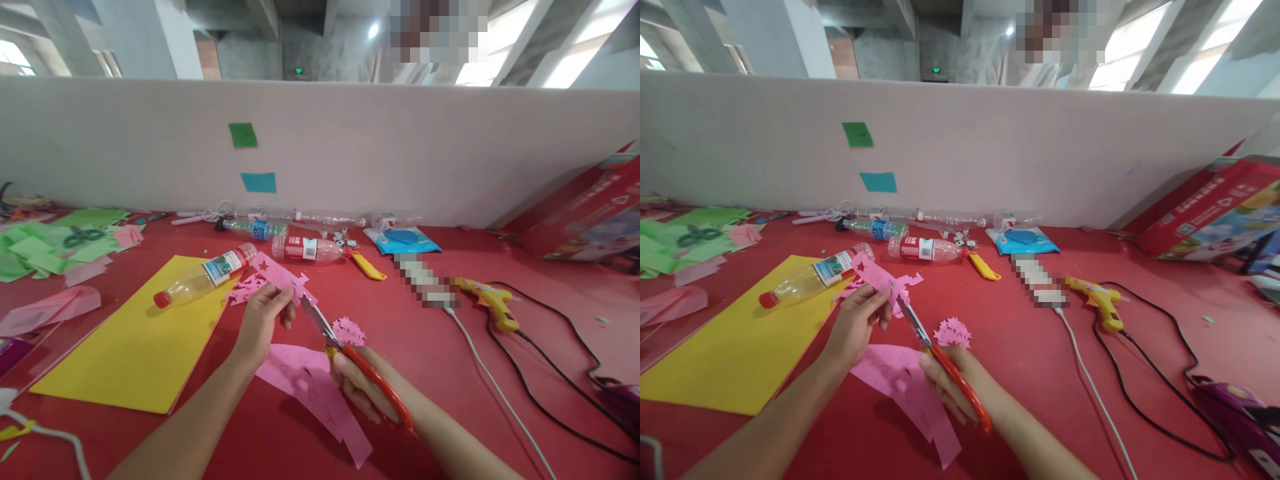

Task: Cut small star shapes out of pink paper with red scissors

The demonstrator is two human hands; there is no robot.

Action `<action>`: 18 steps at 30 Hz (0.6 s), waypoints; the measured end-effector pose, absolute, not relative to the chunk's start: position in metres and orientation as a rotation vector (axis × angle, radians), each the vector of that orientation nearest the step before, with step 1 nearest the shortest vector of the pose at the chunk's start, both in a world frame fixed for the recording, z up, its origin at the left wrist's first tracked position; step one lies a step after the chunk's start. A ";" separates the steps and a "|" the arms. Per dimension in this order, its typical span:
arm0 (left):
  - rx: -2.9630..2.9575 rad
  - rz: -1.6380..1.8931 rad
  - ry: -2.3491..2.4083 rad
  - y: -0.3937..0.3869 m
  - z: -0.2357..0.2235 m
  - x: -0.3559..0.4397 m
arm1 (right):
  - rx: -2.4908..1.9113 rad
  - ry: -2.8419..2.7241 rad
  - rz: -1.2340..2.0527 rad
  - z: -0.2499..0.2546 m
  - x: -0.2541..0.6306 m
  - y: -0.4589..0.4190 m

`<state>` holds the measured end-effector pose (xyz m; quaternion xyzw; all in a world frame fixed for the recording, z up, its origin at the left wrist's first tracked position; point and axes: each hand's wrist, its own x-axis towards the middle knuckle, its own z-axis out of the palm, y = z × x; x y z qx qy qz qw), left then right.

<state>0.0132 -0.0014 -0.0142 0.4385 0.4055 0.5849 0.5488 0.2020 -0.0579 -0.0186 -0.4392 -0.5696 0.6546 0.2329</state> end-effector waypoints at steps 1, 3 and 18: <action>1.034 1.389 0.969 -0.002 -0.014 0.014 | -1.202 -1.559 1.791 -0.020 0.201 -0.059; 1.021 1.395 0.988 -0.003 -0.015 0.017 | -1.189 -1.524 1.811 -0.022 0.200 -0.060; 1.011 1.353 0.987 0.000 -0.020 0.016 | -1.304 -1.462 1.738 -0.016 0.192 -0.065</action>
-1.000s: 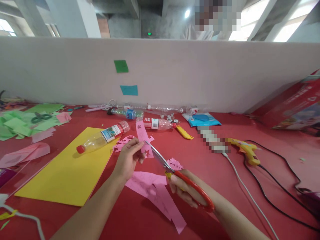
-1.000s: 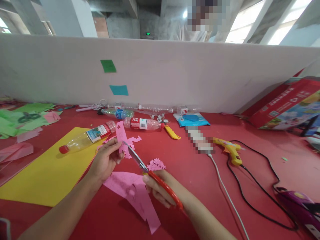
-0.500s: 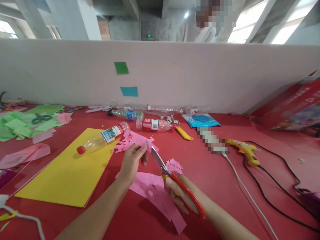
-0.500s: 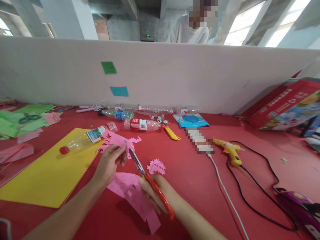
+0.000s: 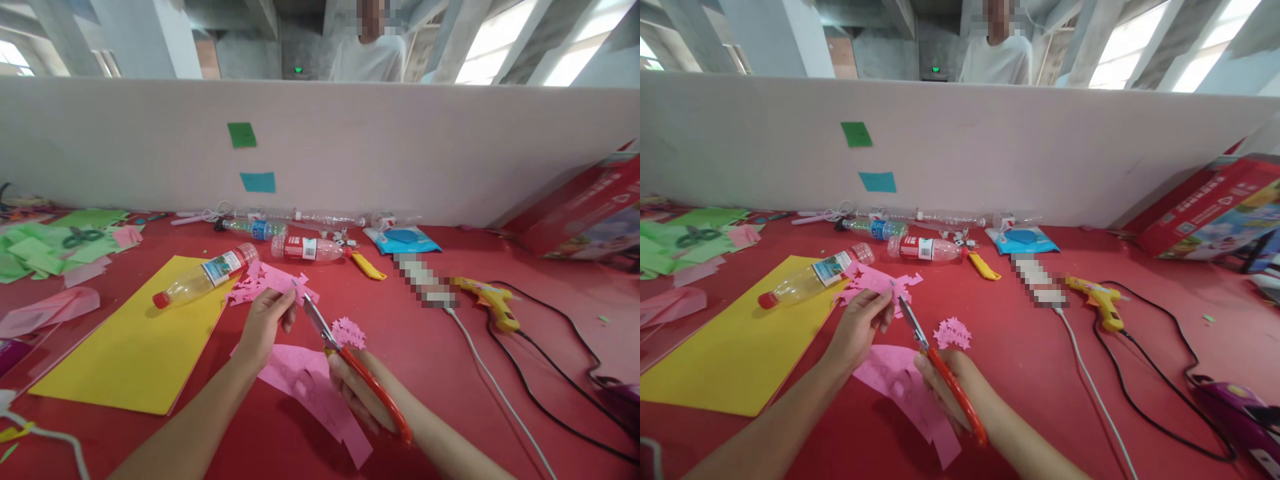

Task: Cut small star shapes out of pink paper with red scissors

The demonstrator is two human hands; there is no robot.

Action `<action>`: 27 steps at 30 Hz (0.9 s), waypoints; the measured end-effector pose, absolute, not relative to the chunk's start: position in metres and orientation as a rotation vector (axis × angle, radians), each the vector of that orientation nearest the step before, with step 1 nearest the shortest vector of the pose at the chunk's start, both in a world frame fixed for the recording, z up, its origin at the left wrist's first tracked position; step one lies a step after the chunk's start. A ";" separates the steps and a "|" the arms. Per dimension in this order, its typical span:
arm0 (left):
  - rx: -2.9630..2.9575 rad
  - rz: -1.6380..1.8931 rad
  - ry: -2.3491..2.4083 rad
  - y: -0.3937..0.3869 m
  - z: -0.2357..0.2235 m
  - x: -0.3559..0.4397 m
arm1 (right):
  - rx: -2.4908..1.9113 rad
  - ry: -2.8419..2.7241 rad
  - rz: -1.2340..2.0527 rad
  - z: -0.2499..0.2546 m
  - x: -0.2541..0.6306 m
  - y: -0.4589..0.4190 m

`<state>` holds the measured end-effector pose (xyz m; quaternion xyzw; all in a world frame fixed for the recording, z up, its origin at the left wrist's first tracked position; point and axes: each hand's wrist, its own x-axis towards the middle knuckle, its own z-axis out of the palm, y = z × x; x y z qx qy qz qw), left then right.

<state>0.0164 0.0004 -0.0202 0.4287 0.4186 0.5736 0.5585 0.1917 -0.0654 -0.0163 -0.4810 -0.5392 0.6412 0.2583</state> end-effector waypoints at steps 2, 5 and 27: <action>1.014 1.352 0.981 0.000 -0.020 0.017 | -1.304 -1.475 1.723 -0.013 0.191 -0.067; 1.016 1.351 0.972 0.000 -0.021 0.017 | -1.304 -1.476 1.740 -0.011 0.191 -0.068; 0.984 1.284 0.942 0.001 -0.014 0.013 | -1.390 -1.567 1.657 -0.012 0.196 -0.063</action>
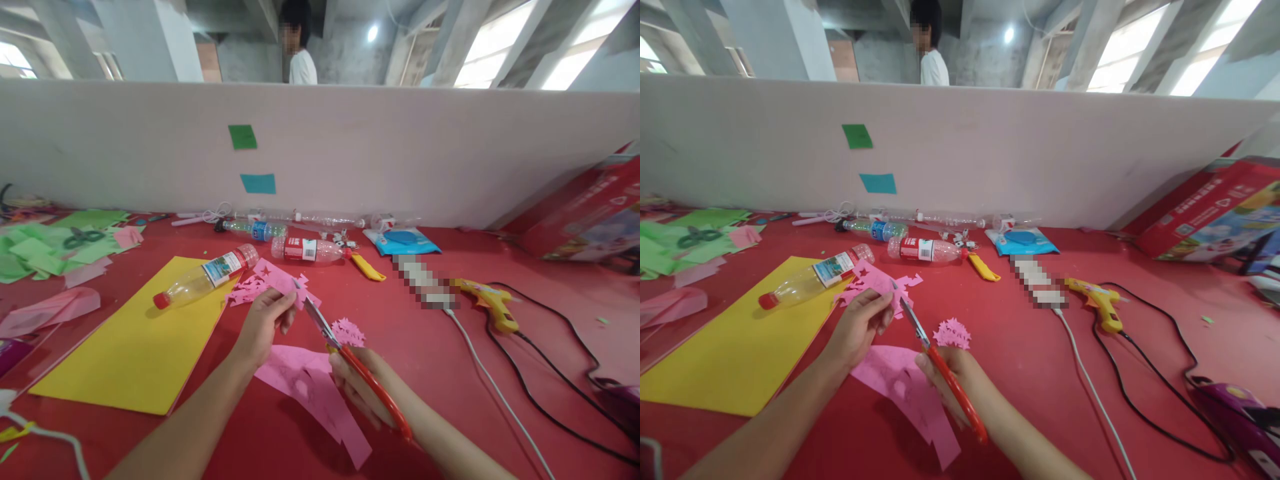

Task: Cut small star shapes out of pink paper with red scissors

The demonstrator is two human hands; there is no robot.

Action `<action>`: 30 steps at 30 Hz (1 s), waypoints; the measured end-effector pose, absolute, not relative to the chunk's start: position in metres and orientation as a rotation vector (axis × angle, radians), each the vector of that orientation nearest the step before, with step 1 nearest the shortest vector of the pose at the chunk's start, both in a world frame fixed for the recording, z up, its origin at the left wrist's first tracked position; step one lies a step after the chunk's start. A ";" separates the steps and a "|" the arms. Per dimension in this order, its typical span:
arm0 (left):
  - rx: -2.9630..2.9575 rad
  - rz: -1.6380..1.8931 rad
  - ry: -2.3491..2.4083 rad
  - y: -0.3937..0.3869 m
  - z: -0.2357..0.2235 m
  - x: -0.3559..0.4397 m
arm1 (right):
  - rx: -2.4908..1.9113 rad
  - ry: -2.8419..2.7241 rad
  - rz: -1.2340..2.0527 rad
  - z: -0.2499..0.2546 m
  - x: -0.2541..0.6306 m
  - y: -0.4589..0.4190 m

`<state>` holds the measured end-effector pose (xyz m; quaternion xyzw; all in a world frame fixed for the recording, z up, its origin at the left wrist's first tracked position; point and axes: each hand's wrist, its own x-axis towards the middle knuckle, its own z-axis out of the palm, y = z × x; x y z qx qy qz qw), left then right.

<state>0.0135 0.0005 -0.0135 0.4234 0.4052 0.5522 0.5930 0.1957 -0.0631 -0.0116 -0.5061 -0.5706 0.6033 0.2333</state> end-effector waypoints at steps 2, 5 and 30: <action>0.957 1.284 0.936 0.000 -0.011 0.013 | -1.402 -1.550 1.653 -0.013 0.196 -0.062; 0.948 1.315 0.930 0.001 -0.008 0.012 | -1.405 -1.534 1.654 -0.013 0.196 -0.062; 0.782 1.569 0.908 0.011 -0.014 0.010 | -1.413 -1.691 1.532 -0.029 0.200 -0.054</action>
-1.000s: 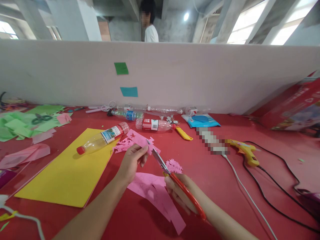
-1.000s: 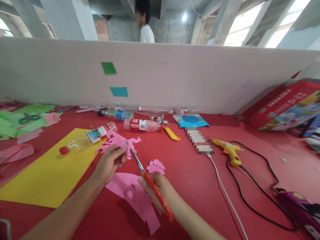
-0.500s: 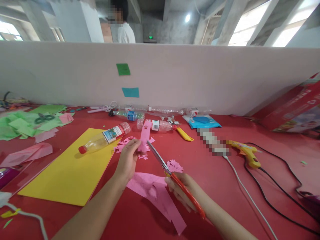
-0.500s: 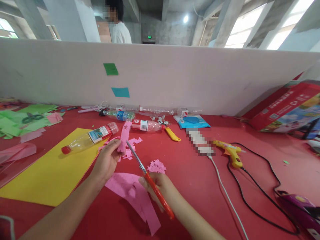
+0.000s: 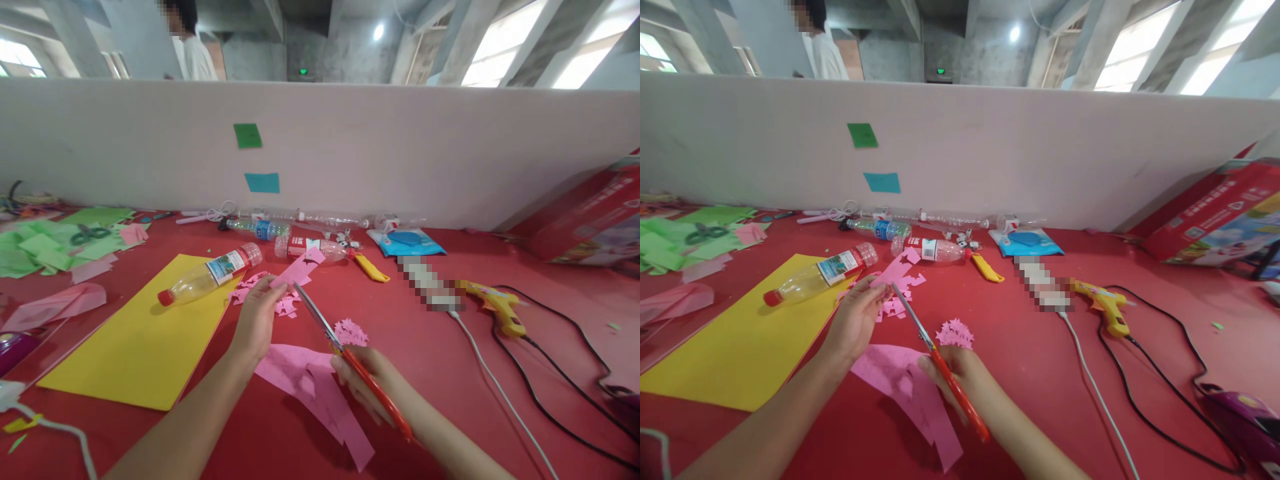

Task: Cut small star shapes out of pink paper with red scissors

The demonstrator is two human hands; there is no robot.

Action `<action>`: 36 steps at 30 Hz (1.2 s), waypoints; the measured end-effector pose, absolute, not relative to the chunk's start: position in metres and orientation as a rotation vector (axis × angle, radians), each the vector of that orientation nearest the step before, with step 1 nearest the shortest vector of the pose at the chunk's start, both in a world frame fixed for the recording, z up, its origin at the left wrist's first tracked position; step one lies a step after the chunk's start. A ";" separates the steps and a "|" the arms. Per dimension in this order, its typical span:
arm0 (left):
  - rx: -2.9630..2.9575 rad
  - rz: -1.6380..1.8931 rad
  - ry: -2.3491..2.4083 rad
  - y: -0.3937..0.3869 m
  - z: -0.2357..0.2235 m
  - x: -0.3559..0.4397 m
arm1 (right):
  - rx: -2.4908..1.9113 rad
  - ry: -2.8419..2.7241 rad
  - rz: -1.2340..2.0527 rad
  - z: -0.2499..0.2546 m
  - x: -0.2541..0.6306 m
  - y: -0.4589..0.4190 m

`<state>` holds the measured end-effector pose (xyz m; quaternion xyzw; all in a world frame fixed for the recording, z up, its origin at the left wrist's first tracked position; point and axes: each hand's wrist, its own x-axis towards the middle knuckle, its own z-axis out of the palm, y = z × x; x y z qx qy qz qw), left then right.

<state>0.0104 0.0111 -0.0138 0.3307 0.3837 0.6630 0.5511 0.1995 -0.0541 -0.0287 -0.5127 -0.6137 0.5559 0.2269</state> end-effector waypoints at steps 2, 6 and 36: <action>0.898 1.557 0.965 0.011 -0.014 0.010 | -1.408 -1.675 1.598 -0.023 0.200 -0.056; 0.987 1.539 1.017 0.010 -0.015 0.007 | -1.381 -1.681 1.644 -0.015 0.200 -0.059; 1.056 1.469 0.974 0.011 -0.024 0.002 | -1.409 -1.797 1.497 -0.014 0.202 -0.056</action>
